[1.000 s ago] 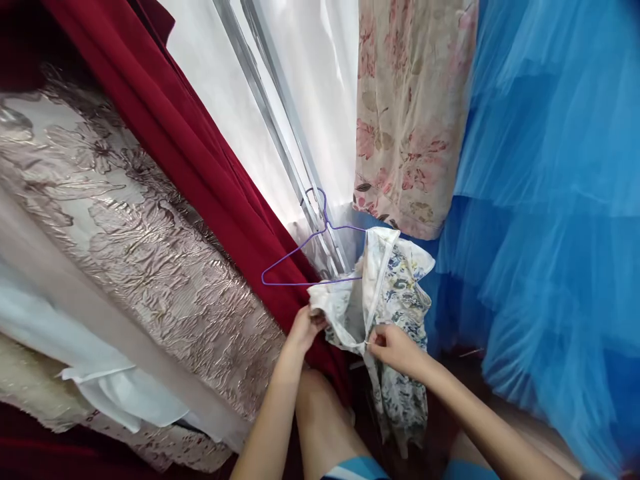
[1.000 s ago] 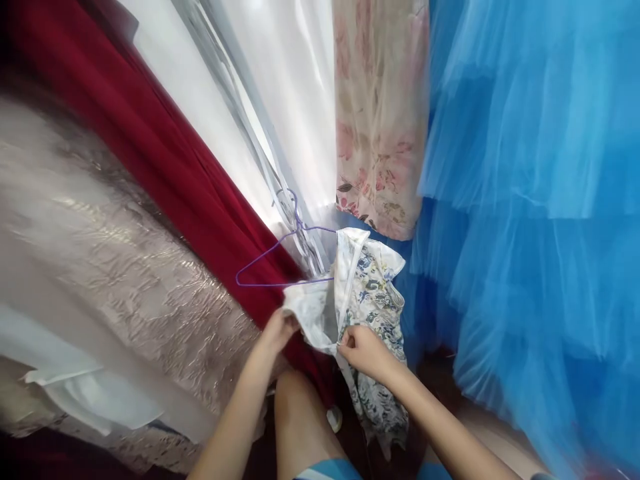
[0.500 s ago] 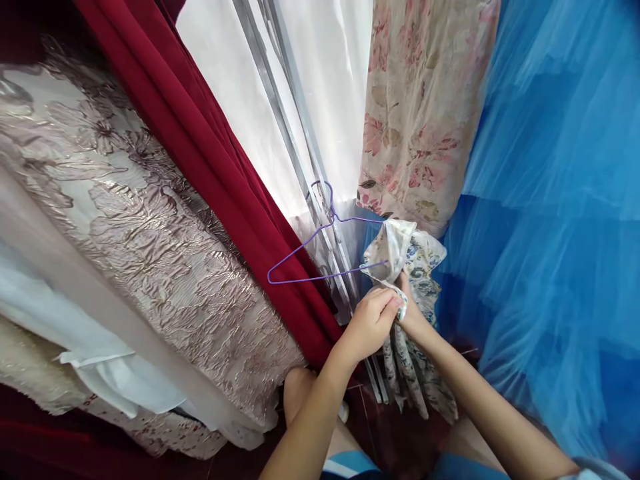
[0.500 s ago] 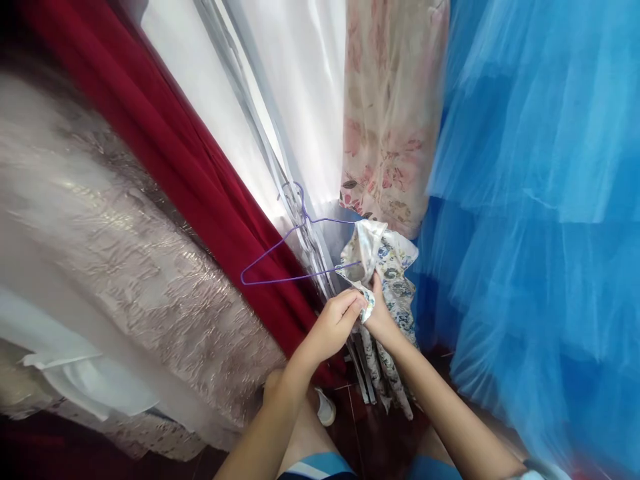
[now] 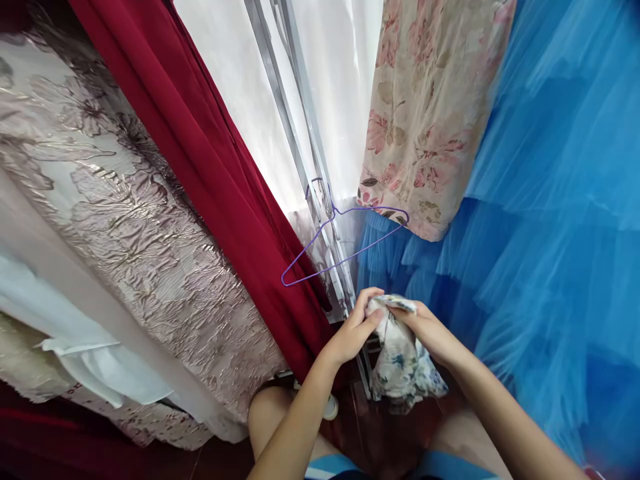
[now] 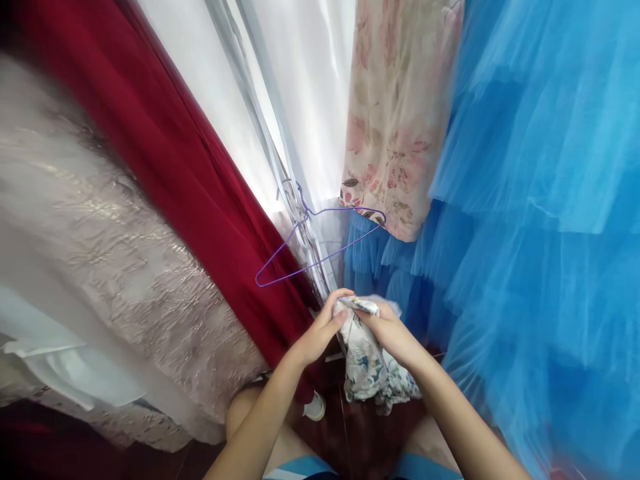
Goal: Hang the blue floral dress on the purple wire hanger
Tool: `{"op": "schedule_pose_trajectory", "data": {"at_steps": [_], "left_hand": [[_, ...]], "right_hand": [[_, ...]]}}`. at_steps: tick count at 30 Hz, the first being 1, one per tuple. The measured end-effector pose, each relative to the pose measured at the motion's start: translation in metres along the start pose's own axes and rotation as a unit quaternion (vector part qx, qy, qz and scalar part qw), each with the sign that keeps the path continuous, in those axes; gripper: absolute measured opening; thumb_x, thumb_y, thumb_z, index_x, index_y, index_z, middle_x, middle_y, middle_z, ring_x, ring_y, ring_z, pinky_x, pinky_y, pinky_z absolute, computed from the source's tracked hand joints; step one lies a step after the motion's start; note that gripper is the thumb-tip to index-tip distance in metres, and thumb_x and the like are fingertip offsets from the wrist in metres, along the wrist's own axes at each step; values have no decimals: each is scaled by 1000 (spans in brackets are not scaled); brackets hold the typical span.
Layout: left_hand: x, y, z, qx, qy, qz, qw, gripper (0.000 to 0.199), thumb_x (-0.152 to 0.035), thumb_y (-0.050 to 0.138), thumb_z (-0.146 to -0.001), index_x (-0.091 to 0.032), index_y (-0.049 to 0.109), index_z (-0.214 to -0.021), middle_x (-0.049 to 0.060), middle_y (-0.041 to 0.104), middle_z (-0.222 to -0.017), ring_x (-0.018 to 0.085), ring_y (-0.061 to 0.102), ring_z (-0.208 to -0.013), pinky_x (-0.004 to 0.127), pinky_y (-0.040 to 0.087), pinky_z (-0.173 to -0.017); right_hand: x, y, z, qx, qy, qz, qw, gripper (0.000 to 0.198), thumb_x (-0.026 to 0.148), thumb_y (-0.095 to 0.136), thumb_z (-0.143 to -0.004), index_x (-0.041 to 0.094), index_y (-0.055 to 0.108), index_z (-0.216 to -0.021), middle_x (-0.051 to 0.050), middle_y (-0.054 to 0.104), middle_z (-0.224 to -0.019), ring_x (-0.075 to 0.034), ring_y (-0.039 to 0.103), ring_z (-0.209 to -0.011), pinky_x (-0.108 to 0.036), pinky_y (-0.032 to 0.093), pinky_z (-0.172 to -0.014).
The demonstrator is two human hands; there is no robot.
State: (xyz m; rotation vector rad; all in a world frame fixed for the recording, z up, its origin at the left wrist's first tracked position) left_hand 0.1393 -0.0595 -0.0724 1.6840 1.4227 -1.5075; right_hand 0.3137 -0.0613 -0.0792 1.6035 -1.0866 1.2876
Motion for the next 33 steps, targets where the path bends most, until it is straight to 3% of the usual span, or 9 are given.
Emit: {"op": "schedule_pose_trajectory", "data": {"at_steps": [3,5,11,16,18,20,24,28,33], "left_hand": [[16,-7,21,102,-130,85,983,52,-60,57,-89,-14,66,-110,8,67,-103,24,59,-100,36,46,-95],[24,-14,38,108,-178,67,976,45,-55,58,-88,-12,69,-93,6,67,-89,22,59,-90,34,47,-88],[11,-64,74,45,-169,-138,975,25,-34,51,-89,-16,62,-76,1,60,-76,19,53,-77,28,44,-73],[-28,-115,85,17,-142,-248,958,23,-35,50,-88,-17,61,-78,1,60,-75,19,54,-73,27,43,-67],[-38,-135,86,-2,-124,-333,935,17,-33,56,-84,-18,63,-82,1,62,-77,21,57,-75,28,44,-69],[-40,-157,83,-31,-99,-442,891,13,-26,55,-81,-20,65,-87,2,65,-82,24,60,-83,33,46,-80],[-34,-203,67,-68,-71,-581,808,28,-17,42,-83,-23,68,-93,7,70,-103,28,58,-105,41,40,-98],[-36,-225,47,-98,-47,-552,826,32,-21,36,-90,-23,67,-99,7,71,-108,27,58,-109,38,43,-95],[-46,-217,14,-208,-15,-451,867,30,-17,33,-90,-21,62,-94,7,68,-122,24,61,-108,37,45,-95]], "right_hand": [[22,-5,0,7,-12,-46,999,31,40,64,-86,18,74,-105,-6,75,-96,-23,67,-88,-31,52,-81],[30,-13,-5,-11,-27,-14,999,29,39,65,-85,17,75,-101,-7,75,-95,-23,67,-84,-30,52,-75],[40,-35,-59,-144,-162,121,969,31,42,58,-87,17,74,-96,-5,72,-88,-25,64,-86,-35,50,-80],[47,-29,-120,-129,-226,192,946,33,43,51,-90,15,67,-88,-4,68,-85,-21,60,-80,-31,46,-76],[44,-24,-132,-124,-228,240,935,28,35,49,-90,14,66,-86,-5,68,-86,-21,60,-82,-30,45,-75],[36,-20,-137,-121,-211,302,922,23,27,47,-88,15,67,-89,-7,70,-92,-24,62,-88,-31,44,-78],[11,-15,-132,-63,-195,368,907,26,17,45,-85,18,70,-94,-7,69,-109,-24,63,-95,-31,44,-82],[2,-12,-120,-48,-216,348,911,26,16,44,-85,18,69,-88,-6,67,-105,-22,63,-88,-30,45,-81],[10,-9,-104,-27,-224,312,923,21,19,45,-87,18,59,-72,-3,61,-82,-17,57,-72,-26,41,-68]]}}
Point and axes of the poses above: each hand's wrist, its own z-axis away from the middle knuckle, its own y-axis out of the palm, x = y × z, the point moved 1 cm from there along -z, towards the middle knuckle
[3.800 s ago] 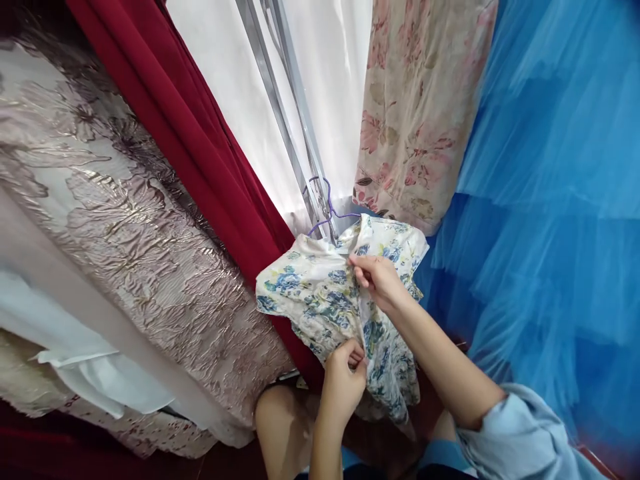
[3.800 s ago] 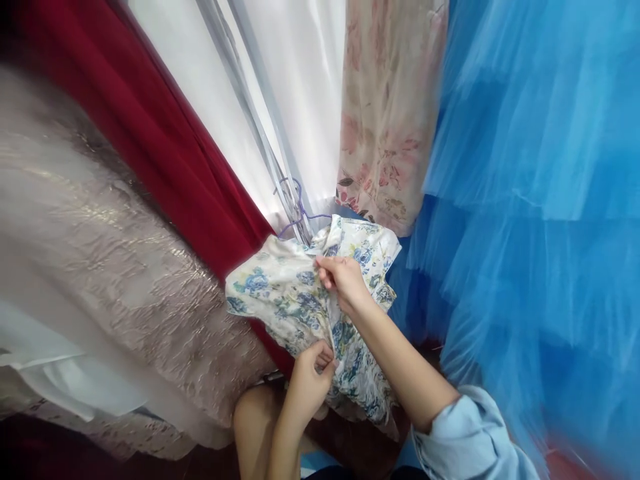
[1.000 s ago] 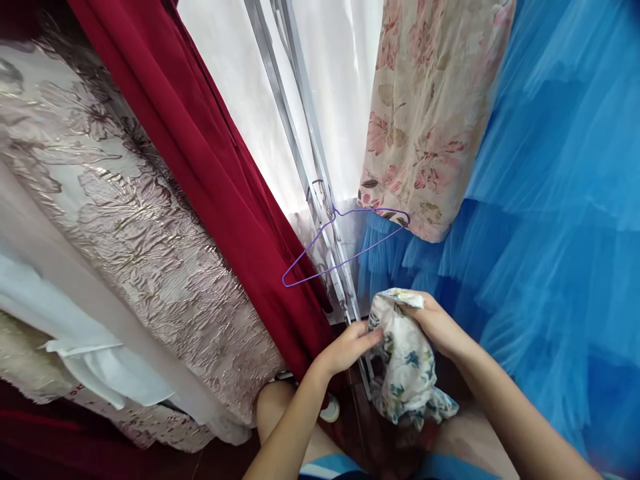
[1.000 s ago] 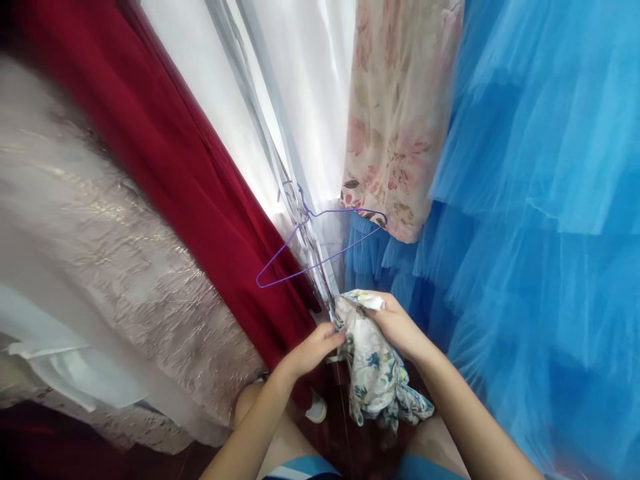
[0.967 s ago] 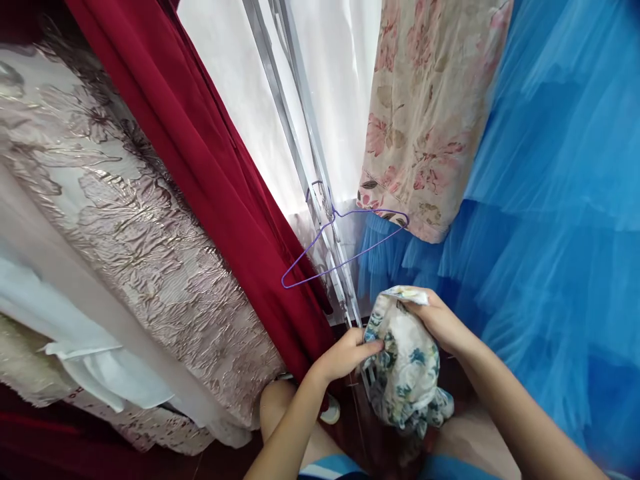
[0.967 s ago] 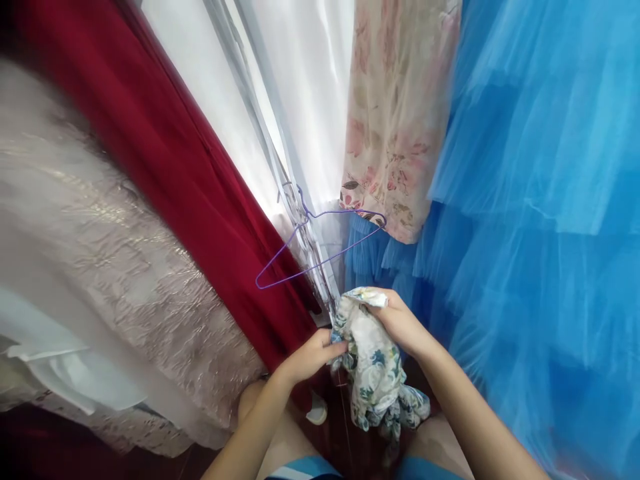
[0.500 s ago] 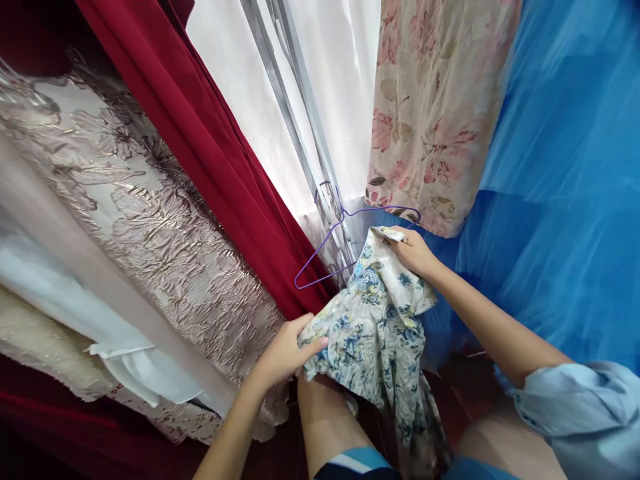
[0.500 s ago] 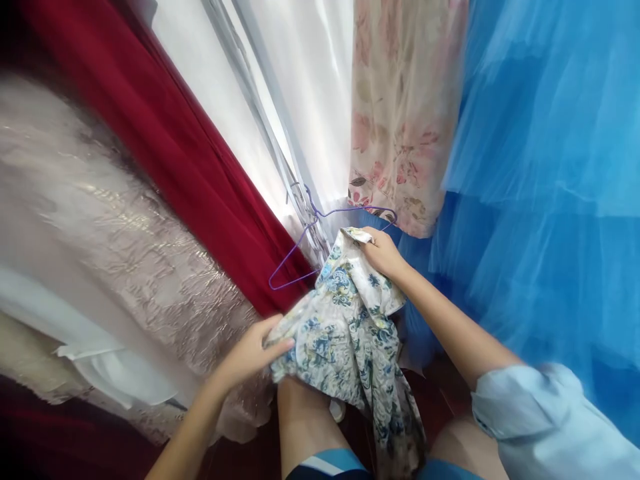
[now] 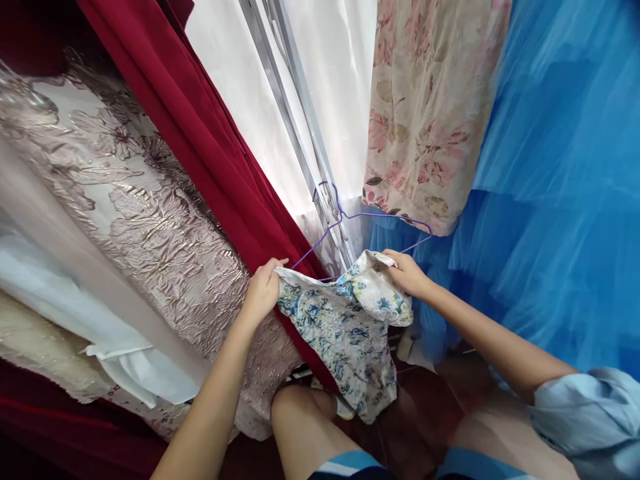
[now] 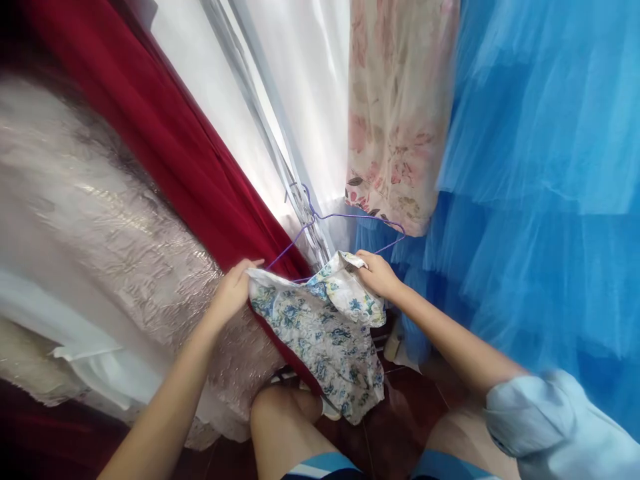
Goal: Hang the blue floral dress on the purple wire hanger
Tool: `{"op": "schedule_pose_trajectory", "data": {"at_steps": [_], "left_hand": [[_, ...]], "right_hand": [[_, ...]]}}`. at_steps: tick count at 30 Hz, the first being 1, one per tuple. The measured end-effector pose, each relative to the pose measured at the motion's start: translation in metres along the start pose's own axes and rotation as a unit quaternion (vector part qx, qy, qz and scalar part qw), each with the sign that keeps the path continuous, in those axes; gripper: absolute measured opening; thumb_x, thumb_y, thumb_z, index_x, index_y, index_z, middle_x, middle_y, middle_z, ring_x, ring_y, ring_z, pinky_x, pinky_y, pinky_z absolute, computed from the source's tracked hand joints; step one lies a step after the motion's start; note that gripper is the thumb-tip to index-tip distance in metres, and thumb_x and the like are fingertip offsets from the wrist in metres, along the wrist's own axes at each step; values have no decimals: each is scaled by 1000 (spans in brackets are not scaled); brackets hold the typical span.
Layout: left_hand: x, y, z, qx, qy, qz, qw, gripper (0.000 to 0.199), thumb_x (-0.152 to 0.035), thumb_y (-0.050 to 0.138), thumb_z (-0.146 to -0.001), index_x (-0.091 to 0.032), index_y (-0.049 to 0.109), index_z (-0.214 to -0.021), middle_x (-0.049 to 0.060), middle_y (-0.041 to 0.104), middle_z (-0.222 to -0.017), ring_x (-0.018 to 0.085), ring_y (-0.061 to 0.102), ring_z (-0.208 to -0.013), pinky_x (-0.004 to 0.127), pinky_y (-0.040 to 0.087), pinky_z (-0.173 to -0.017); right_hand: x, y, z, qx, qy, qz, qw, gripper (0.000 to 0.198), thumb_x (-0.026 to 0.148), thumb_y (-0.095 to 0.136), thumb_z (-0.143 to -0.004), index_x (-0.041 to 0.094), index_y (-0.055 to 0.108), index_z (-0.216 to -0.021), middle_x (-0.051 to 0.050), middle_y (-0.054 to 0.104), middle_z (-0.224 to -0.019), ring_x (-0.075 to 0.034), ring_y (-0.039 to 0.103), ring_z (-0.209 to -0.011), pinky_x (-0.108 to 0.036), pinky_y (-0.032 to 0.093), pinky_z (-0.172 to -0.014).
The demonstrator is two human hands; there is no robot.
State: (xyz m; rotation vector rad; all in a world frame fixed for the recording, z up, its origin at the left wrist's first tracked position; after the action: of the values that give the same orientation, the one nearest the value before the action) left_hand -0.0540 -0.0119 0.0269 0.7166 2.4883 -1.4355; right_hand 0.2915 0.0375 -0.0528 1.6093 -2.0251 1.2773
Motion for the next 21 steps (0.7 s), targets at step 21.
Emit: {"op": "schedule_pose_trajectory", "data": {"at_steps": [21], "left_hand": [[0,27,-29,-98,-44,43,993,35,-16,40,-87,-18,72,-101,7,68,-99,21,62,-95,33,46,-92]], "right_hand": [[37,1,25,15,-24,-13,1000,25,13,44,-85,20,44,-61,0,50,-70,-14,49,-64,-26,35,-62]]}}
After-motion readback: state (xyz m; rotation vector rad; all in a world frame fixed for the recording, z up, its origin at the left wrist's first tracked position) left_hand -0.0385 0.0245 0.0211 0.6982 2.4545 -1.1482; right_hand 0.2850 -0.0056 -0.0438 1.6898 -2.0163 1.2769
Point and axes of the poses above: each hand's wrist, its own z-axis away from the middle knuckle, its own y-axis out of the palm, x = y × z, the point moved 1 cm from there along -z, towards the middle knuckle
